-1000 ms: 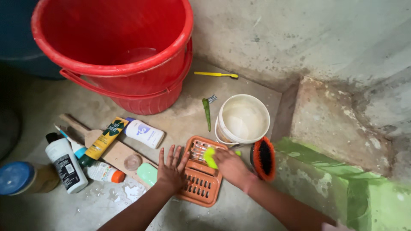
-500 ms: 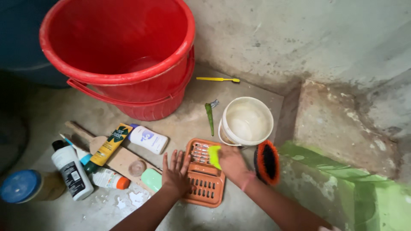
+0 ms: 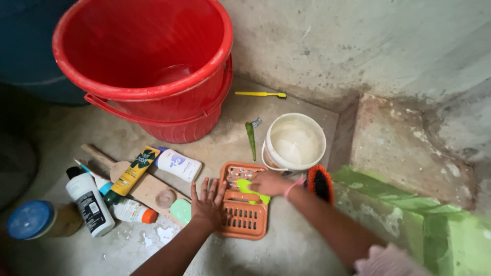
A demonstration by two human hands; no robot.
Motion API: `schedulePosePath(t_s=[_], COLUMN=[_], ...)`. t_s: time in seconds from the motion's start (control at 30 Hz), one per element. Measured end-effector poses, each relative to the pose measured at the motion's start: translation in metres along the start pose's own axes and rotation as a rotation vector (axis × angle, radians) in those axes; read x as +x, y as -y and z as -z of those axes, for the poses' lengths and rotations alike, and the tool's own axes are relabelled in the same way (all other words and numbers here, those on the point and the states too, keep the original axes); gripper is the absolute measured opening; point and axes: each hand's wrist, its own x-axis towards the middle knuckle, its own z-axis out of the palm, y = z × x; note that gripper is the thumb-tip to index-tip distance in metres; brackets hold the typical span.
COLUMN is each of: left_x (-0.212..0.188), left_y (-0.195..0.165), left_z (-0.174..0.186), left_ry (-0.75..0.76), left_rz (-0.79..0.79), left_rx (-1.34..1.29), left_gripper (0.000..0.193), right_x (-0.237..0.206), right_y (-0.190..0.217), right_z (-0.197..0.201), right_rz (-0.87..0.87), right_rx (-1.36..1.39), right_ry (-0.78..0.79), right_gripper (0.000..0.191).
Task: The person arranges toiletry tubes, bottles and brushes on the floor of a washing area, scoops water from a red bucket using a small white bucket, and scrubs a concrete ledge and wall corner with a long-bristle brush. They then place toiletries and a sponge into a plastic caddy and wipe the items.
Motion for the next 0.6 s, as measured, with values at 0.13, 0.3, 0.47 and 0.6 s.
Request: schedulePosePath(t_s=[0.13,0.3,0.47,0.6], left_x=[0.003,0.003,-0.002,-0.005], left_y=[-0.003,0.000,0.003,0.000], left_z=[-0.004,-0.001,0.003,-0.003], left_ry=[-0.018,0.008,0.001,-0.100], left_rz=[-0.002,-0.003,0.038,0.063], left_rx=[-0.022,0.092,-0.012,-0.010], left_gripper=[0.101,0.095,0.098,0.100], right_x=[-0.008,0.019,-0.022,-0.011], right_y=[0.009,0.077,0.051,0.043], right_z=[-0.002,-0.009,0.024,0.004], right_rz=[-0.027,0.099,-0.149,-0.065], right_rx=[-0.066,0.189,-0.240,-0.128], right_ry=[-0.012,-0.129,0.079,-0.052], right_gripper=[0.045,0.050,0.057,0.055])
